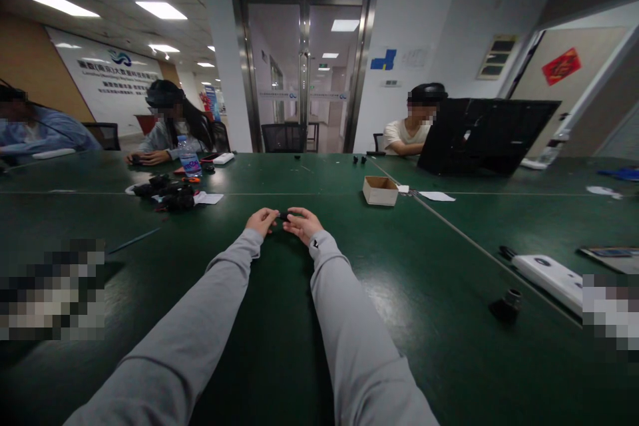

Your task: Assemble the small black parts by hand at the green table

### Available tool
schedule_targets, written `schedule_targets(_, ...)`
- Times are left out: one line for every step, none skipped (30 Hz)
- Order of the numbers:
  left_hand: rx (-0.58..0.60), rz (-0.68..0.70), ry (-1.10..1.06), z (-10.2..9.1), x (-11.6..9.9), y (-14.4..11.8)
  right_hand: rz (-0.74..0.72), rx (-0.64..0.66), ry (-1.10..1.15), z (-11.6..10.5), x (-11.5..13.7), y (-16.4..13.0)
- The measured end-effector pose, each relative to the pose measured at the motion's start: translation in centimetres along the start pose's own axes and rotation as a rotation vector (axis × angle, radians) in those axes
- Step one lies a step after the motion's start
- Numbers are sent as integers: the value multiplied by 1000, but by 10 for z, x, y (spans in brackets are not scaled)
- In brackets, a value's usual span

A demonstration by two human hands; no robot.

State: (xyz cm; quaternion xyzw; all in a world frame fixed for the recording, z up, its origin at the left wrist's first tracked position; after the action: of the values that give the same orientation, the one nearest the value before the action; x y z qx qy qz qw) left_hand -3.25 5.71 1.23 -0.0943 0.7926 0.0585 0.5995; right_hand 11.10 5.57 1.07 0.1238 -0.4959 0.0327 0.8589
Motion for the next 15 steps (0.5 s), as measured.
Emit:
schedule_targets(19,9,-56,1,0,1,3,-3,-1,0,0,0)
schedule_targets(44,17,-100,1,0,1,7,-6,-3,-1,0,0)
schedule_targets(66,24,-129,2,0,1,11,-11,-3,-1,0,1)
schedule_targets(84,31,-145,2,-1,1,15,-16,-4,-1,0,1)
schedule_targets(100,39,-152,2,-2,1,19,-21,-5,-1,0,1)
schedule_targets(115,48,-154,2,-2,0,24,-26,-7,-1,0,1)
schedule_targets(128,54,-153,1,-3,-1,26,-29,-8,-1,0,1)
schedule_targets(140,56,-152,1,-4,-2,28,-30,-10,-1,0,1)
schedule_targets(151,54,-151,0,-5,-3,29,-30,-12,-1,0,1)
schedule_targets(163,50,-153,0,-5,-3,30,-28,-15,-1,-1,1)
schedule_targets(174,44,-160,0,-6,-4,31,-25,-18,-1,-1,1)
schedule_targets(185,39,-169,0,-6,-5,31,-21,-22,-1,-1,1)
schedule_targets(195,35,-182,-1,-6,-5,30,-19,-27,-1,-1,1)
schedule_targets(206,34,-195,-1,-7,-6,30,-17,-31,-1,-1,1)
schedule_targets(213,30,-206,-1,-8,-6,29,-18,-36,-1,-1,0)
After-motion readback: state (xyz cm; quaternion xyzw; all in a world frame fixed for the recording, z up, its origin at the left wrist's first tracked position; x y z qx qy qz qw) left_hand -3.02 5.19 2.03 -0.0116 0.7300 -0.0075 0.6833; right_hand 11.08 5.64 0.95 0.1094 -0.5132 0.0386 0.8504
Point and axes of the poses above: each hand's wrist, its own y-axis towards the middle knuckle, its own z-axis out of the palm, x = y × z, the point moved 5 cm from there along y, towards the middle knuckle, and after that the axes turned 14 degrees about -z, right-handed, at the moved point
